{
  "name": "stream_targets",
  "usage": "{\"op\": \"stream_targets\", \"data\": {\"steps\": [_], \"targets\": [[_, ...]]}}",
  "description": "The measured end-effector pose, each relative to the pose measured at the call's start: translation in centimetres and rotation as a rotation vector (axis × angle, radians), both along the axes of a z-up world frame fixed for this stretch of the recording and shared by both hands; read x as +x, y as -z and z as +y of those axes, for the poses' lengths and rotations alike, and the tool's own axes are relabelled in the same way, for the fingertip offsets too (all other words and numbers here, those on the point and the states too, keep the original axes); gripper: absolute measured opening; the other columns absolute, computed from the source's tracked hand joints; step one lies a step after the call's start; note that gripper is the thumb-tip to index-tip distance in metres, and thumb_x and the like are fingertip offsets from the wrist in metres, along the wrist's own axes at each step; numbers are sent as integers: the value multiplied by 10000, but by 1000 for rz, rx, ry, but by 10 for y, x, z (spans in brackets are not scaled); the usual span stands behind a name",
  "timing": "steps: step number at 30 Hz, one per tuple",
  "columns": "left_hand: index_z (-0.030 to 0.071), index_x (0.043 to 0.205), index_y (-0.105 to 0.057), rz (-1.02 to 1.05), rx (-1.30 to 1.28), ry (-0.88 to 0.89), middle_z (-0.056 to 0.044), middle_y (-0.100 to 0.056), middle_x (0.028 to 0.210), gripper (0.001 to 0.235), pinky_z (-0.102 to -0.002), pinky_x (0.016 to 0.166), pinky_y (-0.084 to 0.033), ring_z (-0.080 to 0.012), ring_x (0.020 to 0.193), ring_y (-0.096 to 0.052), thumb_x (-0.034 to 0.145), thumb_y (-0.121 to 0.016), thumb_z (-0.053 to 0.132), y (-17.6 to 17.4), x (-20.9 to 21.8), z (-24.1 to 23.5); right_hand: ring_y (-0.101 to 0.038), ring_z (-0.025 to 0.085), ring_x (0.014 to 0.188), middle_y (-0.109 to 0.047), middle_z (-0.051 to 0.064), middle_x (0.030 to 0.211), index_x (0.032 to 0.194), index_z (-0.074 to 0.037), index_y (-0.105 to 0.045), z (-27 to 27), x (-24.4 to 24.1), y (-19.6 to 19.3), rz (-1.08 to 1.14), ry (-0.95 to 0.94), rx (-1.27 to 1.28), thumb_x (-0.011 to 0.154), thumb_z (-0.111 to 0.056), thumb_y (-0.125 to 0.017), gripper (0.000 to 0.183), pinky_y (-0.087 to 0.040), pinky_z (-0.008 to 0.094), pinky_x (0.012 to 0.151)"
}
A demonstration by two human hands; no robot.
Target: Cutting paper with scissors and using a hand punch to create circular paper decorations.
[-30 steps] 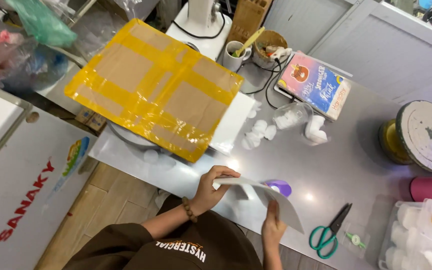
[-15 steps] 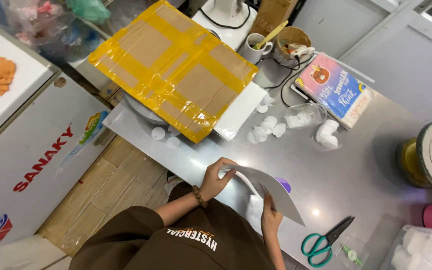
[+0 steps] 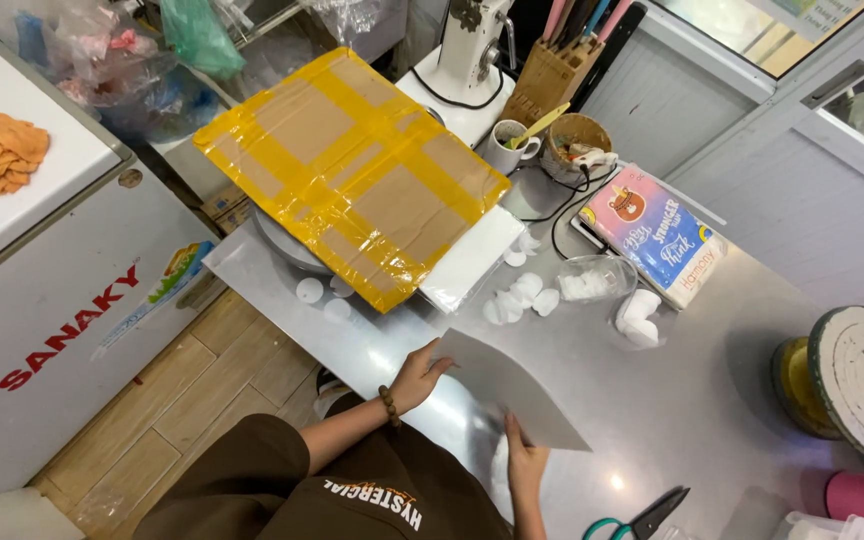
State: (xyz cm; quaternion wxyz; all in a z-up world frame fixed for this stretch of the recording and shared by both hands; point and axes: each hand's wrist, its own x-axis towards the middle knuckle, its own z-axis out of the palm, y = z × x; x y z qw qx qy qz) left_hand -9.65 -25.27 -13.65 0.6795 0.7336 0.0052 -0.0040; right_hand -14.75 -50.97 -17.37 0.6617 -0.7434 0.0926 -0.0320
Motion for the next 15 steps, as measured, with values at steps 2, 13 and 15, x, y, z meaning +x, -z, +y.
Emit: {"op": "stream_targets", "data": {"steps": [2,13,15], "targets": [[-9,1308,-584,-17,-5,40,-141,-766,1087,339,-331,895,-561,-207,989,-730,1013,-603,158,0,2,10,-677,187,939,-746,124,1040,1127,68,-708,-16,2,-4,34,-31,-17,914,-98,-737,272,-537,329,828],[-10,1173,-668,-172,76,401,-134,-718,1115,331,-344,968,-514,-214,1065,-670,870,-778,65,-99,26,37,-723,196,948,-781,120,989,1049,14,-758,-32,14,-46,-63,-108,-58,951,-170,-710,214,-567,329,828],[-7,1141,-707,-167,34,312,-109,-761,1061,251,-328,935,-535,-189,1014,-704,915,-766,86,-121,22,27,-684,197,929,-751,134,1003,1065,34,-737,-24,10,-67,-156,-21,-91,979,-184,-719,235,-542,331,828]]}}
